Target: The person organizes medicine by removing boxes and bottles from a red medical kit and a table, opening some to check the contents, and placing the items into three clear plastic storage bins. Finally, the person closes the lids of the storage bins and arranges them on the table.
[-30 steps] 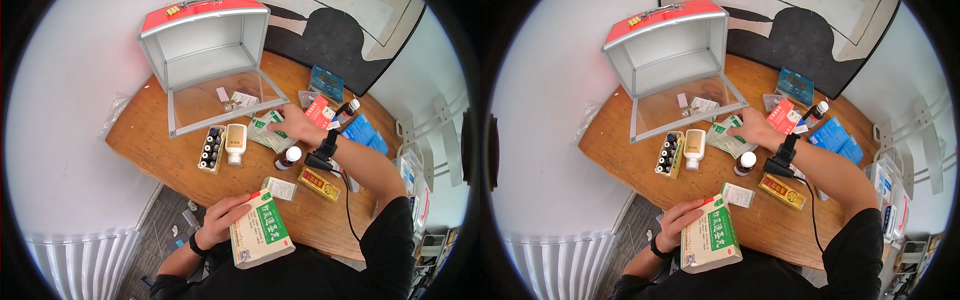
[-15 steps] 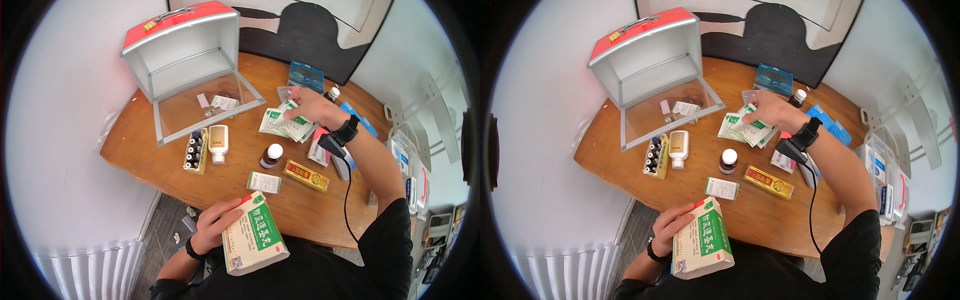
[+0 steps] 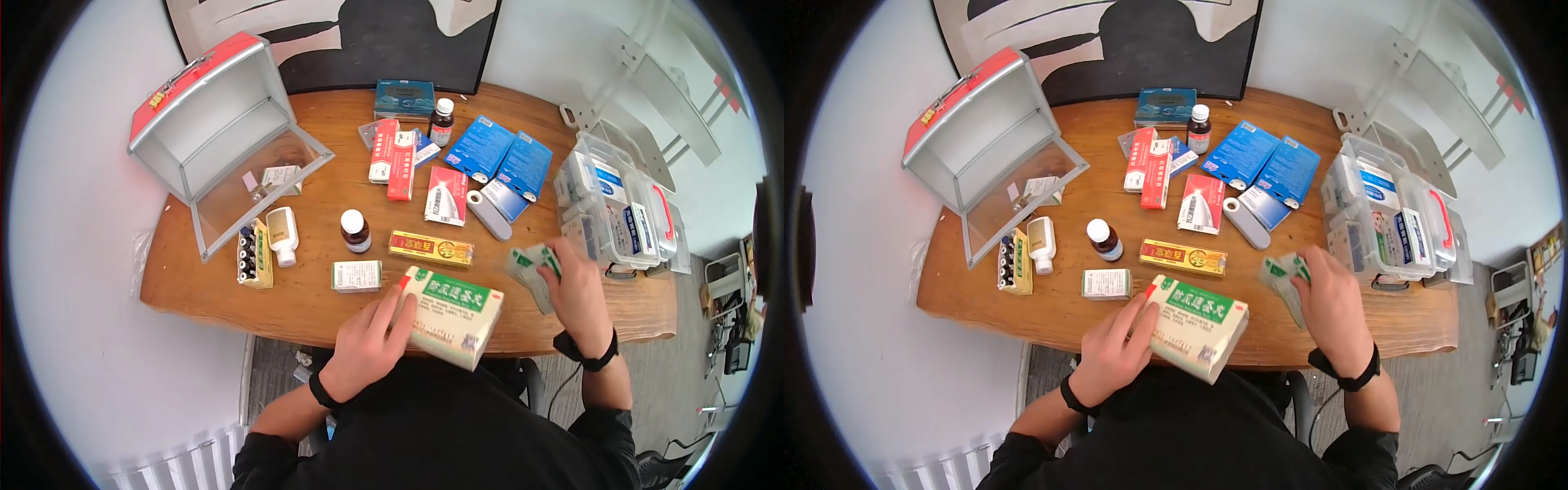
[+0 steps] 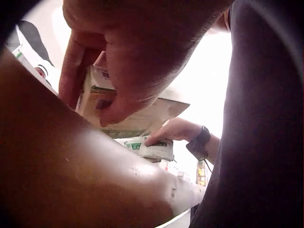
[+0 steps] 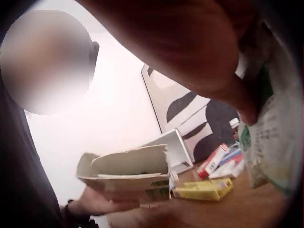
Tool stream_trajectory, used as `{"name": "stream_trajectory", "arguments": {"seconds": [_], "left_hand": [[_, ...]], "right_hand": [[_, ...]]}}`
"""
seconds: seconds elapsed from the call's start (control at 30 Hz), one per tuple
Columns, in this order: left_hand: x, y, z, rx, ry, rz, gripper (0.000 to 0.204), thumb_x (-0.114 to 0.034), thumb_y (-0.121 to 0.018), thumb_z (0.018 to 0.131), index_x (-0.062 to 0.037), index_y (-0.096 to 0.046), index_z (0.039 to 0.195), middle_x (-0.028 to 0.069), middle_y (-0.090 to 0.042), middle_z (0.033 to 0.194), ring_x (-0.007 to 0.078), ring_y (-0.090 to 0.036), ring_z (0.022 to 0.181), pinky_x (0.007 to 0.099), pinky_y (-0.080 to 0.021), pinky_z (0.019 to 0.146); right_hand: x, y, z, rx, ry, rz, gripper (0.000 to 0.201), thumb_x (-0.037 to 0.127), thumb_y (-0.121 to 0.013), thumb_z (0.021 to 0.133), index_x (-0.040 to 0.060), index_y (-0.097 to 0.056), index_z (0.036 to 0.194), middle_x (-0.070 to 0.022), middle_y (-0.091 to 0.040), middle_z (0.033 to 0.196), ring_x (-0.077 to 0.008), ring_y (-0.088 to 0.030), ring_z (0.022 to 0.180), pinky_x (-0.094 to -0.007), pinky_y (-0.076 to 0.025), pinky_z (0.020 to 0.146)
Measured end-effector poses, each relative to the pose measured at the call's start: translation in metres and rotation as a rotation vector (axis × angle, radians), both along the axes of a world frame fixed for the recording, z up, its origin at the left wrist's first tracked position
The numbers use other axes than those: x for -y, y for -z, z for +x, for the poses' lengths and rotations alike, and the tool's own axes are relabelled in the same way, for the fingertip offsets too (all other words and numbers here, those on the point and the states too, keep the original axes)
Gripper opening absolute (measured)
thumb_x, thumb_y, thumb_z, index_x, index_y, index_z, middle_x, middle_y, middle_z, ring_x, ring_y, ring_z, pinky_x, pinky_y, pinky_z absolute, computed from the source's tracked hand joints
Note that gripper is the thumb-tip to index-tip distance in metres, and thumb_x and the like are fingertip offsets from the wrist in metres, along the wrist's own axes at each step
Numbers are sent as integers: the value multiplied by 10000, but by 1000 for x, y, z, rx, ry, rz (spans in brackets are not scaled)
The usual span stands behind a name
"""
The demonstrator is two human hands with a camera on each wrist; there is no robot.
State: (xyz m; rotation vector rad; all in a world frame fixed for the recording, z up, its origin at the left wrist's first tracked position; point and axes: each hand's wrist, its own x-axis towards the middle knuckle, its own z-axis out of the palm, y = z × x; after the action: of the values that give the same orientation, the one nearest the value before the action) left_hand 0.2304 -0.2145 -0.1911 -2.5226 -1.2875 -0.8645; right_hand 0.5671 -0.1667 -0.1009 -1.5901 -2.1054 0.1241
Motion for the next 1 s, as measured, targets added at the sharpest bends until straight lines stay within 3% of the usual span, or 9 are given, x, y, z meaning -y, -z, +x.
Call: {"name": "stream_trajectory", "arguments": {"seconds": [0.13,0.27,0.3,0.47,0.53,0.67,0.8,0.9,1.0], "left_hand": [[-5,-2,14,-162,-46,8,626,-89,-803,781,3,-676,1387,215,-658,1370,314,-757,1015,385,-647,799],[-1,-15,22,-55,38,-224,738,-315,-953,776,26,-662,1362,232,-608,1421,377,-716,1155,437,-632,920],[-1,-15,20,-44,56,-258,896,-437,-1008,694,33,-650,1367,230,-590,1456,401,-682,1230,455,-619,966],[-12,-46,27,-132,84,-414,1014,-459,-1019,643,37,-610,1426,241,-505,1574,382,-667,1194,468,-605,970],[-19,-55,31,-174,81,-555,1113,-439,-1036,625,0,-547,1523,223,-465,1649,429,-622,1345,490,-578,1069],[-30,-52,35,-210,74,-604,1167,-369,-1047,621,-12,-491,1582,214,-467,1630,440,-602,1360,499,-560,1100],[-37,-46,38,49,61,-693,1168,-251,-1050,620,-26,-467,1607,199,-479,1555,414,-593,1364,472,-571,1094],[-38,-38,40,262,48,-769,1206,-204,-1061,609,-41,-439,1629,183,-456,1551,372,-583,1382,463,-596,1079],[-35,-20,42,403,31,-826,1271,-188,-1087,578,-54,-413,1647,157,-417,1590,320,-570,1401,457,-622,1070]], "right_hand": [[16,47,20,69,-31,46,343,16,-772,898,13,-632,1211,-192,-677,1019,-421,-684,985,-509,-556,820],[21,59,24,23,-120,-4,312,55,-770,923,32,-636,1204,-168,-652,1005,-397,-682,1001,-496,-565,811],[21,59,23,14,-106,-17,312,55,-770,923,32,-636,1204,-168,-652,1005,-397,-682,1001,-496,-565,811],[17,66,29,-72,-96,-180,319,81,-789,935,29,-640,1212,-191,-667,1022,-438,-695,916,-527,-569,786],[9,67,38,-149,-104,-187,299,83,-796,934,17,-654,1189,-205,-687,1022,-448,-700,910,-519,-571,785],[5,49,49,-419,-39,-359,252,85,-813,934,-15,-699,1135,-245,-736,1024,-465,-704,935,-469,-574,787],[10,42,67,-566,27,-622,323,130,-859,944,-18,-726,1199,-152,-760,991,-220,-744,910,-374,-568,800],[23,35,74,-823,21,-665,329,149,-875,944,-13,-735,1195,-92,-760,990,-122,-709,929,-345,-572,813],[27,0,78,-785,-106,-725,324,148,-870,955,1,-735,1211,-72,-766,1006,-113,-705,932,-336,-577,830]]}}
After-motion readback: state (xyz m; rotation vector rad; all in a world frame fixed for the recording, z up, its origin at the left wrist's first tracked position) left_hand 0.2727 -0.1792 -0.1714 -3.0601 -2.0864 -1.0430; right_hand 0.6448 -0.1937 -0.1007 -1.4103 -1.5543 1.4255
